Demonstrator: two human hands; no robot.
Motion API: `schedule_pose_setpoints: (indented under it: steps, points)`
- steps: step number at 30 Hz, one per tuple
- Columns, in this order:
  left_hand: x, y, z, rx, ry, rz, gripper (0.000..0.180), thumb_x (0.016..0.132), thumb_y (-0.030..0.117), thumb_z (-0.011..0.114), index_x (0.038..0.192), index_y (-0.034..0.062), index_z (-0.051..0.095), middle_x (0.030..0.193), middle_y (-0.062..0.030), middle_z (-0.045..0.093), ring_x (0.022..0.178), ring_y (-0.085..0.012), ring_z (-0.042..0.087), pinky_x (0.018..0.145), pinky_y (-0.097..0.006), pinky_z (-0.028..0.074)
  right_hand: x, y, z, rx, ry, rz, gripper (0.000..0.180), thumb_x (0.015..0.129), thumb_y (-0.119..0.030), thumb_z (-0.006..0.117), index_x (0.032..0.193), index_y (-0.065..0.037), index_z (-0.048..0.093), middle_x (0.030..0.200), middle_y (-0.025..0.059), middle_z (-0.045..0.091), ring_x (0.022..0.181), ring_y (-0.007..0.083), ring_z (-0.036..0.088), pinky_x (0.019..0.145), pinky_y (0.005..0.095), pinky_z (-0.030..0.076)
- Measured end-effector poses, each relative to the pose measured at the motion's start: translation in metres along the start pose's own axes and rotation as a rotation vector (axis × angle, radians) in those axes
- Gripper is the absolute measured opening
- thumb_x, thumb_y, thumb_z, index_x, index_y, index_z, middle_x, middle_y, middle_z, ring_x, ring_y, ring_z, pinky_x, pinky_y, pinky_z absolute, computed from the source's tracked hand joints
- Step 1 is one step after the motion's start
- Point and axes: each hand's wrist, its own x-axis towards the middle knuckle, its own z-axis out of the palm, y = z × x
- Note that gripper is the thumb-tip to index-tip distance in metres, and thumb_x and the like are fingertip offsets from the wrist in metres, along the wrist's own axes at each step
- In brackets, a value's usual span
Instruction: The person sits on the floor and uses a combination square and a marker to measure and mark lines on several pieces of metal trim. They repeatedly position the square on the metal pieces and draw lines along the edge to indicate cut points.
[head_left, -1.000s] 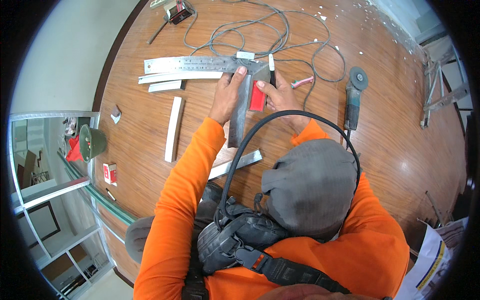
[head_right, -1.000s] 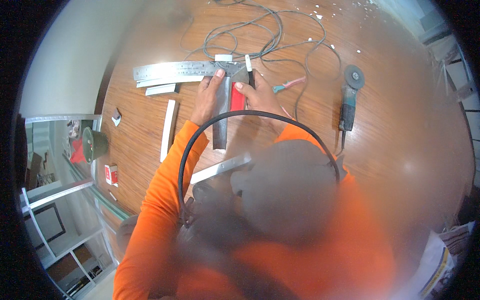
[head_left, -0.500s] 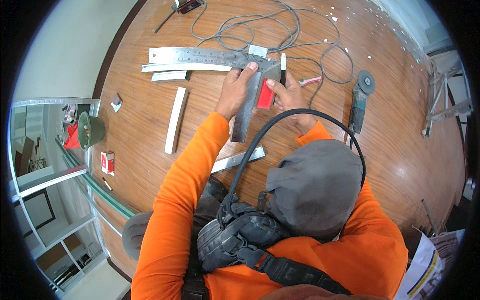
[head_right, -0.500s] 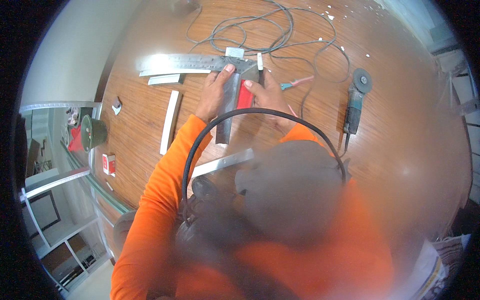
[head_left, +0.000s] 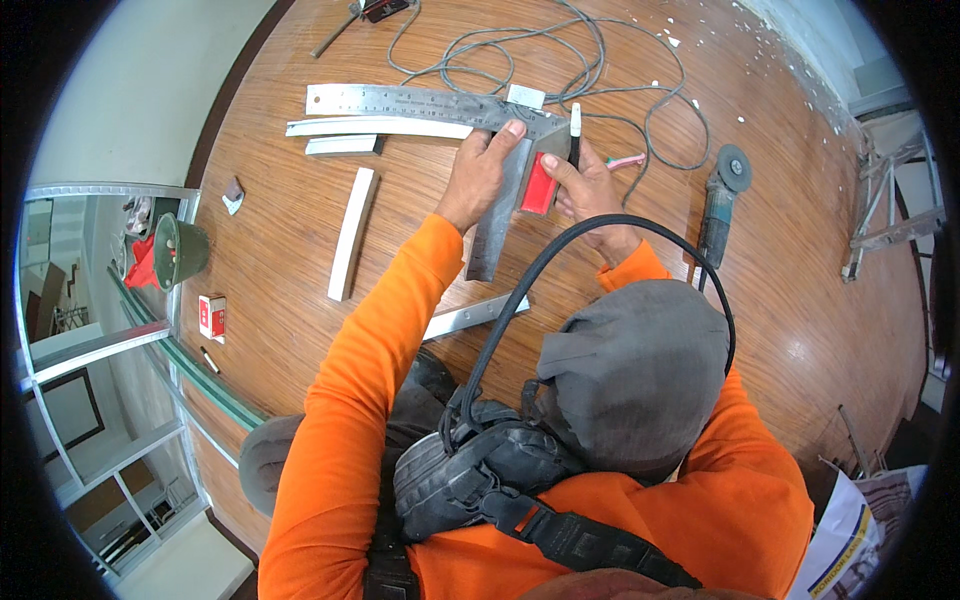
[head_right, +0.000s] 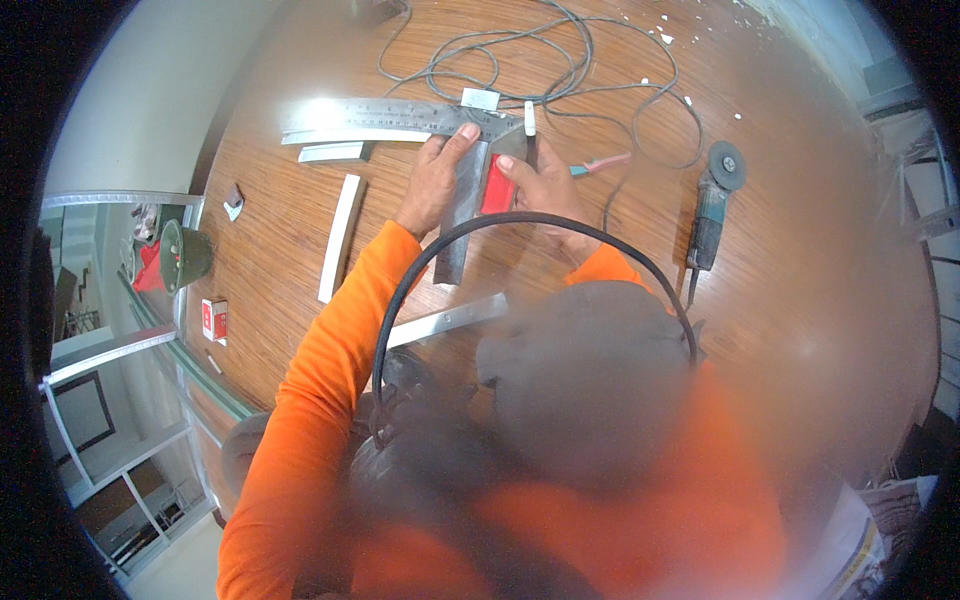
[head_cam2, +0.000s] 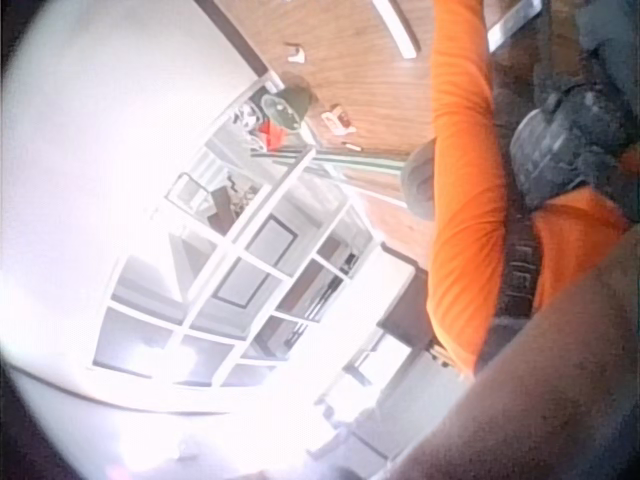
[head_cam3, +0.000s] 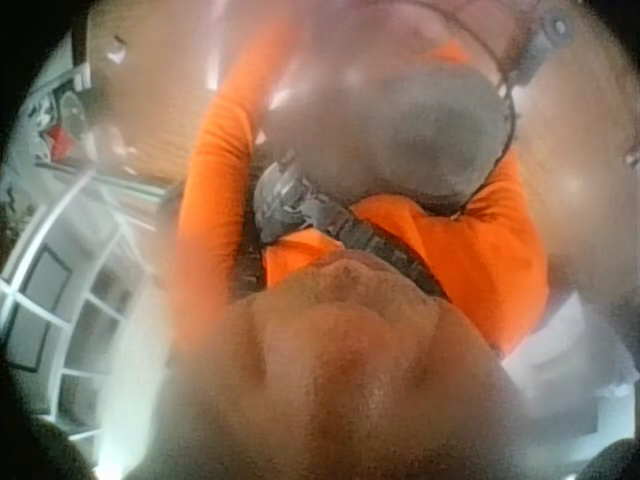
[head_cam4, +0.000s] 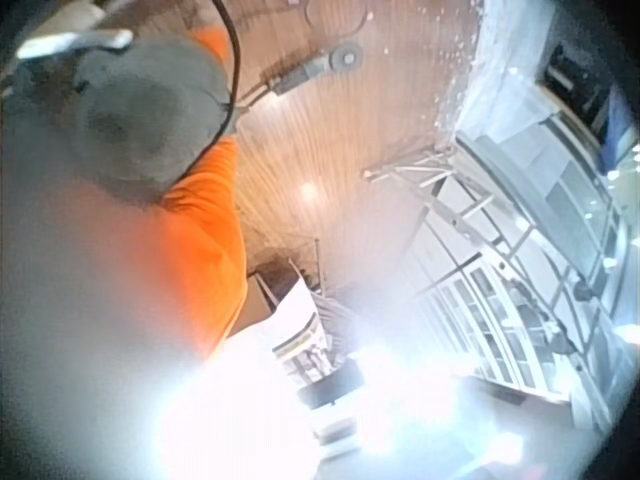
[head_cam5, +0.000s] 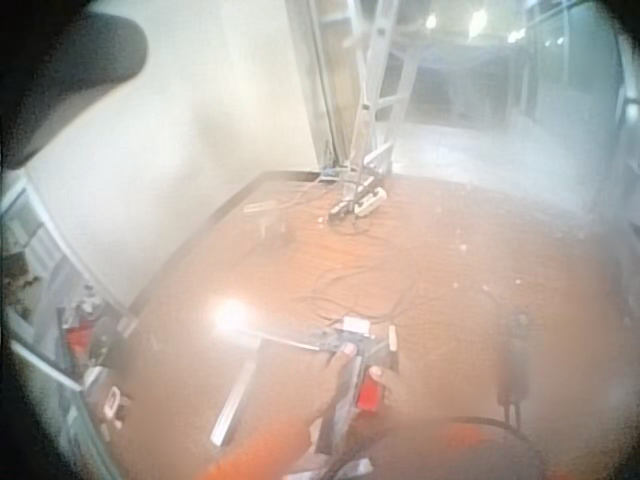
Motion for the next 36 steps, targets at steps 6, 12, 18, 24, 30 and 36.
schedule_pose_setpoints:
  steps: [6,12,18,24,30,36]
  points:
    - [0.002,-0.002,0.002,0.020,0.013,0.052,0.048,0.098,0.041,0.061,0.100,-0.0070,0.066,0.089,-0.0102,0.066,0.086,-0.0144,0.057,0.078,-0.029,0.047,-0.004,-0.004,0.005,0.021,0.016,-0.011,0.053,0.096,-0.003,0.056,0.145,-0.002,0.037,0.131,0.0124,0.054,0.116,0.0222,0.059,0.095,0.0384,0.055]
    - [-0.003,0.011,0.004,0.182,0.060,0.007,0.050,0.097,0.043,0.061,0.099,-0.0073,0.066,0.088,-0.0113,0.066,0.085,-0.0149,0.057,0.076,-0.030,0.047,-0.002,-0.002,0.004,0.030,0.023,-0.041,0.052,0.095,-0.003,0.058,0.144,-0.001,0.038,0.132,0.0125,0.053,0.119,0.0228,0.057,0.099,0.0385,0.051]
    - [-0.002,0.011,0.003,0.129,0.044,0.036,0.051,0.097,0.042,0.061,0.104,-0.0078,0.065,0.095,-0.0136,0.067,0.090,-0.0164,0.058,0.081,-0.031,0.047,0.003,0.000,0.001,0.040,0.005,-0.062,0.052,0.095,-0.003,0.059,0.143,-0.001,0.039,0.131,0.0130,0.054,0.119,0.0231,0.056,0.099,0.0395,0.051]
    - [-0.004,0.014,0.004,0.093,0.053,0.027,0.049,0.098,0.040,0.061,0.109,-0.0078,0.065,0.101,-0.0146,0.068,0.095,-0.0182,0.060,0.087,-0.032,0.047,0.004,0.000,0.002,0.056,-0.005,-0.052,0.053,0.095,-0.003,0.059,0.143,-0.001,0.038,0.131,0.0135,0.054,0.119,0.0241,0.057,0.098,0.0411,0.052]
    - [-0.003,0.018,0.003,0.087,0.086,-0.009,0.049,0.096,0.039,0.063,0.109,-0.0080,0.065,0.101,-0.0146,0.069,0.096,-0.0190,0.060,0.088,-0.031,0.047,0.004,-0.005,0.002,0.007,-0.020,0.001,0.055,0.094,-0.006,0.061,0.144,0.000,0.038,0.132,0.0134,0.054,0.119,0.0246,0.056,0.099,0.0407,0.050]
    - [0.002,0.010,-0.015,0.143,0.113,-0.052,0.053,0.093,0.044,0.065,0.103,-0.0087,0.067,0.094,-0.0143,0.069,0.088,-0.0186,0.060,0.081,-0.031,0.047,0.010,0.004,-0.008,-0.173,0.043,-0.053,0.048,0.093,-0.019,0.066,0.134,0.002,0.050,0.113,0.0094,0.056,0.101,0.0203,0.053,0.091,0.0346,0.040]
